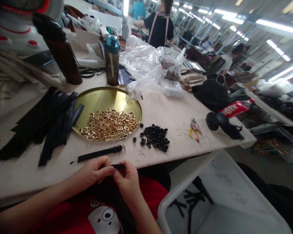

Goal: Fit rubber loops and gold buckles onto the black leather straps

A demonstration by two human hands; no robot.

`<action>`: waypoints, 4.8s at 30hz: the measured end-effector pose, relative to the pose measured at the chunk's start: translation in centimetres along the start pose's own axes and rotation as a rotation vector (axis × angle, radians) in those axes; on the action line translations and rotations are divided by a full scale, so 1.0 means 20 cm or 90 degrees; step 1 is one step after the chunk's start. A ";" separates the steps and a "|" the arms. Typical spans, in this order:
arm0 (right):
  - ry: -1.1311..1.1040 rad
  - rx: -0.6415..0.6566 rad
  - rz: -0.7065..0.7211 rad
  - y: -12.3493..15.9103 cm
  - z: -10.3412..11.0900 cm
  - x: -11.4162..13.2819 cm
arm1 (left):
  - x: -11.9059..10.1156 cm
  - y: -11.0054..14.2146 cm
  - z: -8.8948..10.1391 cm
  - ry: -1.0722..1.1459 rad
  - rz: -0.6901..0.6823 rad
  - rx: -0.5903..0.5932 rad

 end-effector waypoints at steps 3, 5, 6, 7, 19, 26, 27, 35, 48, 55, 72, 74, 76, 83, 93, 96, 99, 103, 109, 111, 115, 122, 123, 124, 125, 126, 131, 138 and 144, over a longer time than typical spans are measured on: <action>0.127 0.078 0.054 0.00 0.01 0.07 | 0.01 -0.03 -0.01 0.063 0.026 0.002; 0.234 0.093 0.083 -0.03 0.08 0.11 | -0.02 -0.04 -0.01 0.061 0.020 0.009; 0.297 0.066 0.102 -0.06 0.15 0.14 | -0.04 -0.04 -0.01 0.045 0.008 0.018; 0.357 0.002 0.128 -0.09 0.25 0.18 | -0.06 -0.03 -0.01 0.025 -0.004 0.026; 0.661 -0.271 0.167 -0.33 0.79 0.38 | -0.07 0.10 0.00 0.029 -0.022 -0.028; 0.485 -0.263 0.200 -0.26 0.68 0.41 | -0.11 0.21 0.04 -0.008 -0.058 -0.071; 0.446 -0.250 0.198 -0.22 0.64 0.41 | -0.12 0.21 0.05 -0.003 -0.069 -0.085; -0.224 -0.068 0.020 0.01 0.06 0.19 | -0.24 0.21 0.04 0.046 -0.187 -0.159; -0.029 -0.109 0.069 0.08 0.01 0.13 | -0.21 0.25 0.06 -0.136 -0.183 -0.120; -0.285 0.013 -0.090 0.02 -0.07 -0.03 | -0.15 0.19 0.05 -0.111 -0.144 -0.104; -0.049 -0.070 0.033 0.08 -0.02 0.03 | -0.11 0.17 0.05 0.026 -0.099 -0.046; -0.095 -0.041 0.009 0.07 -0.04 0.01 | -0.13 0.19 0.05 0.010 -0.122 -0.060; -0.138 -0.022 -0.010 0.08 -0.06 -0.01 | -0.14 0.20 0.04 0.004 -0.135 -0.072; -0.184 0.015 0.050 0.15 -0.06 0.03 | -0.10 0.24 0.04 0.018 -0.076 -0.050; -0.296 0.181 -0.156 0.22 -0.19 -0.08 | -0.12 0.35 0.04 -0.235 -0.122 -0.142; -0.350 0.226 -0.207 0.26 -0.23 -0.09 | -0.11 0.36 0.03 -0.232 -0.127 -0.107; -0.357 0.190 -0.174 0.25 -0.21 -0.07 | -0.11 0.38 0.04 -0.213 -0.135 -0.087; -0.322 0.048 -0.109 0.21 -0.14 -0.05 | -0.10 0.39 0.08 -0.199 -0.123 -0.108; -0.282 0.062 -0.124 0.17 -0.14 -0.09 | -0.05 0.30 0.05 -0.135 -0.085 -0.050; -0.272 0.062 -0.140 0.16 -0.13 -0.10 | -0.03 0.27 0.04 -0.116 -0.059 -0.009; -0.214 0.012 -0.133 0.13 -0.06 -0.11 | 0.01 0.25 0.02 -0.001 -0.005 0.075; 0.011 -0.015 -0.053 0.09 -0.04 -0.07 | 0.02 0.18 0.00 0.092 0.002 0.081; 0.030 0.011 -0.060 0.09 -0.05 -0.07 | 0.03 0.17 -0.01 0.095 0.005 0.083; 0.045 0.031 -0.064 0.09 -0.05 -0.08 | 0.04 0.16 -0.02 0.104 0.010 0.092; 0.054 0.043 -0.065 0.09 -0.05 -0.09 | 0.05 0.16 -0.03 0.115 0.018 0.104; 0.057 0.046 -0.064 0.08 -0.04 -0.10 | 0.05 0.16 -0.03 0.127 0.027 0.115; 0.127 -0.024 -0.007 0.09 -0.01 -0.11 | 0.08 0.15 -0.04 0.148 0.068 0.108; 0.285 -0.002 0.077 0.14 -0.03 -0.04 | 0.12 0.16 -0.08 0.145 0.062 0.075; 0.351 0.071 0.095 0.18 -0.05 -0.01 | 0.11 0.22 -0.09 0.091 0.065 0.099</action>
Point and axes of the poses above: each hand's wrist, its own y-axis away from the middle knuckle, its own z-axis out of the back of the hand, x = y × z, the point moved 7 cm from there along -y, towards the middle knuckle, and after that the axes turned 3 degrees about x, right-handed, at the moved point
